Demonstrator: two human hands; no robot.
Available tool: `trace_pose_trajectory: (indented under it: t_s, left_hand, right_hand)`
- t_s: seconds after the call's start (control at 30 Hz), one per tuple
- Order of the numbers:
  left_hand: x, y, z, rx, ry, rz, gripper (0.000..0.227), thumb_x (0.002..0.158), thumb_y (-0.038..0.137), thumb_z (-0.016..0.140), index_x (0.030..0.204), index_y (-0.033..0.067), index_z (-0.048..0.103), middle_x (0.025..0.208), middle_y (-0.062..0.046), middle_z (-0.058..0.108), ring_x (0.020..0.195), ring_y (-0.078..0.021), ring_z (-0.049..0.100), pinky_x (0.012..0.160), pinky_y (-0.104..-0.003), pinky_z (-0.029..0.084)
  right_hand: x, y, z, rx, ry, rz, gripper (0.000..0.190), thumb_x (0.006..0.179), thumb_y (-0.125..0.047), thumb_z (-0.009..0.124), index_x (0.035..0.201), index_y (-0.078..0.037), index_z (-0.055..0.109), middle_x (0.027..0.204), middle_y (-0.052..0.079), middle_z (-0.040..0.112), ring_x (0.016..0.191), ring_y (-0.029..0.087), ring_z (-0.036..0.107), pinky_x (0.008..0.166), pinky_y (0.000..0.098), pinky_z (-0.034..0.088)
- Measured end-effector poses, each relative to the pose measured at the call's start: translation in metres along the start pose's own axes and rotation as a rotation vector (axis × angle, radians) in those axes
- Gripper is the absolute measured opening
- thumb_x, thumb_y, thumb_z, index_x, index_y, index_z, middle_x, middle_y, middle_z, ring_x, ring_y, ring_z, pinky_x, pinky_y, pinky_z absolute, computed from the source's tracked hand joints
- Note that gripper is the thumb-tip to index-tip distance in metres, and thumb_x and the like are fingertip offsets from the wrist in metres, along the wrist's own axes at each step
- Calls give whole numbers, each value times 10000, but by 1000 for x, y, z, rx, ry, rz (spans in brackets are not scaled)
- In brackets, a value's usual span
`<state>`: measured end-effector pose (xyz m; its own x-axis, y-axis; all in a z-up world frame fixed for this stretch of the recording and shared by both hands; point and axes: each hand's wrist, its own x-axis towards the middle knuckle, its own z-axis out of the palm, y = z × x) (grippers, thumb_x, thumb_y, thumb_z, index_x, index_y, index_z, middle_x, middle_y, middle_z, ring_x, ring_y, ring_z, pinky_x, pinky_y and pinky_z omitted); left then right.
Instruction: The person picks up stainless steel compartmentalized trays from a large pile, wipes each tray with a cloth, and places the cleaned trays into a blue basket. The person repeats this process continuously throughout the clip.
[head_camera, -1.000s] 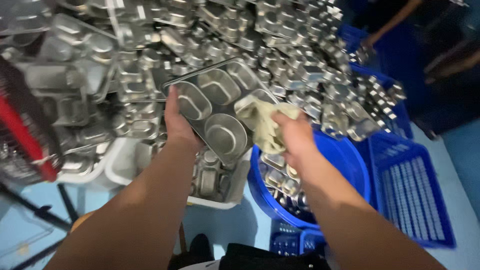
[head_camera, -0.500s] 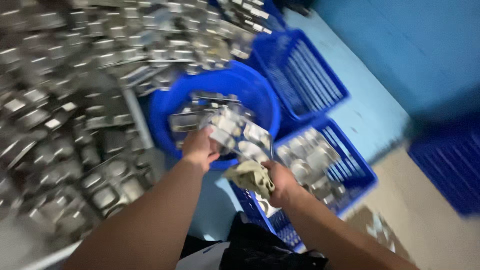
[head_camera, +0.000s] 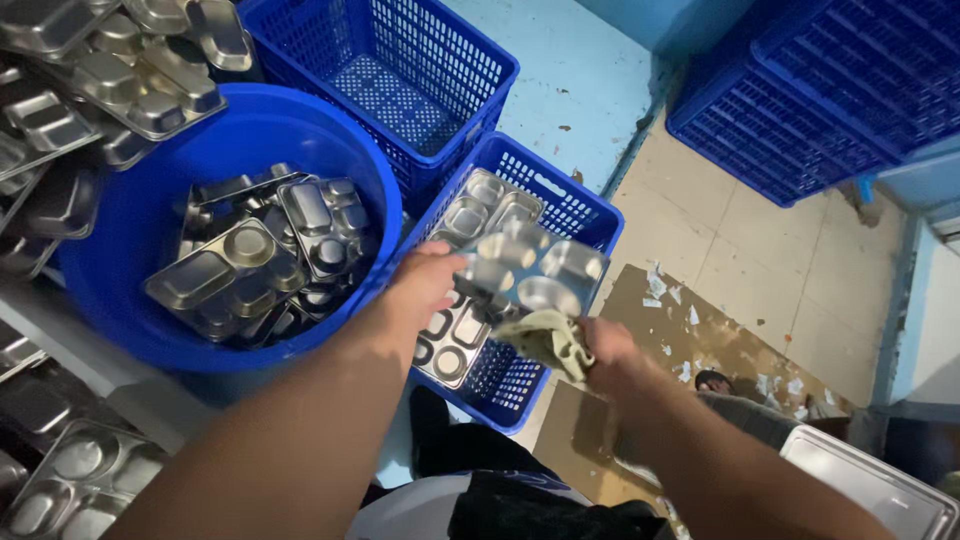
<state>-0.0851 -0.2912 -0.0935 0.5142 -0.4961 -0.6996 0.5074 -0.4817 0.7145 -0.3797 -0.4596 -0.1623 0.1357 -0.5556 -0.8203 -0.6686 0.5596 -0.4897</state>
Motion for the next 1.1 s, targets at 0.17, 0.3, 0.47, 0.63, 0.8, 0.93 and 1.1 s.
trace_pose_trajectory:
  t_s: [0.17,0.3,0.47,0.63,0.8,0.93,1.1]
  left_hand:
    - [9,-30,-22,250,150,104,518,807,271,802,1287,134,663,1101,-109,747,946,-251,727,782,-391,585]
    - [7,-66,-53,253,73,-76,559,817,252,755,1339,114,611,1116,-142,740,963,-291,740,790,-413,602]
    - [-10,-69,-67,128,146,-120,593,783,305,776,1320,110,622,1131,-139,736,1000,-292,741,878,-437,603]
    - [-13,-40,-75,16,62,108,567,826,402,796,1244,34,690,1160,-109,741,1053,-214,688,941,-390,524]
    - [-52,-8,-115,-438,25,-14,555,827,396,726,1296,101,701,1167,-70,737,1006,-218,691,862,-426,518]
    - [-84,-14,-164,-791,157,302,484,822,158,737,1286,64,634,1148,-117,737,1049,-294,727,877,-454,592]
    - [-120,-50,-229,-957,450,340,484,825,81,709,1299,89,611,1143,-102,726,1049,-262,731,899,-428,609]
  right_hand:
    - [-21,-44,23,-29,-25,-5,288,985,-271,595,998,-2,698,866,133,696,652,217,659,575,397,553]
    - [-27,-34,42,-94,4,34,299,1020,-270,571,1030,5,686,888,160,677,635,219,630,559,396,555]
    - [-55,-45,79,-39,-231,-19,304,1000,-223,558,1100,25,702,923,176,711,665,234,665,580,389,569]
    - [-108,-116,137,127,-688,-95,393,952,-204,574,1272,21,608,1149,178,711,976,297,708,865,439,583]
    - [-157,-181,189,79,-1156,-179,549,867,-138,592,1414,-119,542,1339,112,636,1203,285,621,1017,464,485]
    - [-164,-205,249,-157,-1193,-264,439,876,-166,609,1305,-70,619,1210,122,711,1098,281,684,934,441,541]
    - [-162,-199,339,-421,-1136,-560,296,931,-176,670,1170,-5,708,1042,96,757,940,214,713,868,357,547]
